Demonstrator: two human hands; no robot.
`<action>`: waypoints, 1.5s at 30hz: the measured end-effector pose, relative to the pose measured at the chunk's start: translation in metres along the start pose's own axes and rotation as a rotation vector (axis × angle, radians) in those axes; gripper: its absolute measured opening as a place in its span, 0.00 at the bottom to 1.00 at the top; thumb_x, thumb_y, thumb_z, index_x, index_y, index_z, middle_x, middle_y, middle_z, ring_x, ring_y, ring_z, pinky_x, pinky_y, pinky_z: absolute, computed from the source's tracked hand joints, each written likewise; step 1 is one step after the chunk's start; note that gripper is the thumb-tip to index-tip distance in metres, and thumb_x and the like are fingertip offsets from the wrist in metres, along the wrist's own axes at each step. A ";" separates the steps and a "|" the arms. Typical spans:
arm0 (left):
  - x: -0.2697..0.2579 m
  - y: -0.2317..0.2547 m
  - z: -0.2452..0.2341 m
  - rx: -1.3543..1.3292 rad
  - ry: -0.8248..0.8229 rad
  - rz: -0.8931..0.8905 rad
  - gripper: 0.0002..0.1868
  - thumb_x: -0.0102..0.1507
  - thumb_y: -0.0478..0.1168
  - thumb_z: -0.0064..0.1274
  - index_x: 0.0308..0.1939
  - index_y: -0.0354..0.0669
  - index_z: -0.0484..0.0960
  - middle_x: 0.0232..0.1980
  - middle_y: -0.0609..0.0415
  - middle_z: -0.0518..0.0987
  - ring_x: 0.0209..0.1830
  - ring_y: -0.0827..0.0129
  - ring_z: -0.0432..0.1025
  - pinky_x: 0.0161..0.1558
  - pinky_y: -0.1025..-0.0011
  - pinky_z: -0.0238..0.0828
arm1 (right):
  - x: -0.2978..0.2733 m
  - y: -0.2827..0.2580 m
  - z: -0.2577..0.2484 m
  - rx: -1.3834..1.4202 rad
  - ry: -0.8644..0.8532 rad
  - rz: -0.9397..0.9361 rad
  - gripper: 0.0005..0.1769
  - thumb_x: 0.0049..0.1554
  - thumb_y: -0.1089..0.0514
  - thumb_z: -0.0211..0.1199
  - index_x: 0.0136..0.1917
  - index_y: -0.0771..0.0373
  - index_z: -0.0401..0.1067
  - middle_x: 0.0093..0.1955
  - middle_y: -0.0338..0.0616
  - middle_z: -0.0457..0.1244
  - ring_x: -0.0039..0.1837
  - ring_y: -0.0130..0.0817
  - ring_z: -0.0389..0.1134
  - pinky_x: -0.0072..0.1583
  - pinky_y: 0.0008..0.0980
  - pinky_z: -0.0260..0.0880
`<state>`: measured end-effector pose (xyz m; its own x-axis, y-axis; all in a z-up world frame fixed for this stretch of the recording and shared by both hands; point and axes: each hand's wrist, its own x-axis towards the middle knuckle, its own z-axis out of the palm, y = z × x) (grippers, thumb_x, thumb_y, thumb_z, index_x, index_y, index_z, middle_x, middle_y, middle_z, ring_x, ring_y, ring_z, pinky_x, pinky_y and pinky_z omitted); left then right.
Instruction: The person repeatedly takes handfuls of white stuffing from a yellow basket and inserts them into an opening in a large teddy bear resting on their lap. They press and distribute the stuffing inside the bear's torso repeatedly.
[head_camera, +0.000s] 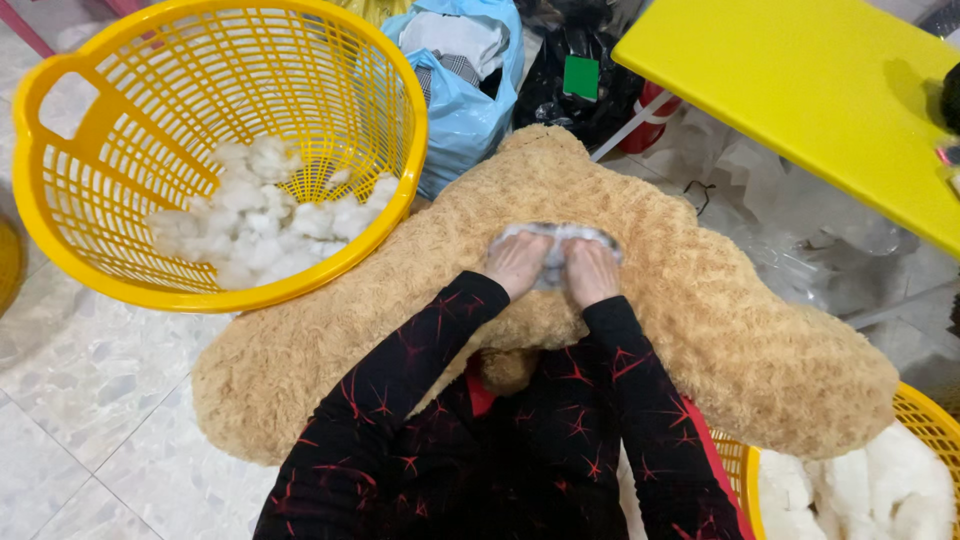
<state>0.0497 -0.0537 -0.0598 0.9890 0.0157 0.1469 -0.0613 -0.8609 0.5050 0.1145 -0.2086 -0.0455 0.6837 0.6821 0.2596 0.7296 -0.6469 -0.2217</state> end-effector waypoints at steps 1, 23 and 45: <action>-0.002 -0.003 0.001 0.068 0.026 0.046 0.06 0.64 0.30 0.47 0.37 0.33 0.80 0.39 0.35 0.83 0.38 0.50 0.80 0.38 0.55 0.78 | -0.004 0.002 -0.006 0.004 0.040 -0.015 0.08 0.51 0.66 0.55 0.37 0.65 0.76 0.41 0.60 0.69 0.46 0.58 0.72 0.50 0.53 0.72; -0.044 0.014 -0.060 0.163 0.015 0.087 0.13 0.52 0.26 0.49 0.38 0.29 0.84 0.49 0.31 0.79 0.50 0.44 0.75 0.51 0.56 0.76 | -0.005 -0.027 -0.054 0.199 0.149 0.125 0.10 0.66 0.62 0.61 0.59 0.66 0.75 0.58 0.57 0.68 0.61 0.55 0.69 0.62 0.50 0.70; -0.021 -0.011 -0.034 0.048 -0.080 0.116 0.12 0.61 0.25 0.47 0.43 0.35 0.85 0.41 0.41 0.83 0.43 0.55 0.80 0.49 0.60 0.79 | -0.025 -0.020 -0.031 0.289 -0.034 -0.214 0.16 0.50 0.74 0.57 0.52 0.72 0.77 0.58 0.55 0.69 0.52 0.53 0.73 0.56 0.44 0.75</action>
<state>0.0251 -0.0274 -0.0390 0.9833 -0.1241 0.1332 -0.1714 -0.8778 0.4473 0.0820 -0.2232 -0.0180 0.5117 0.8056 0.2986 0.8275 -0.3686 -0.4236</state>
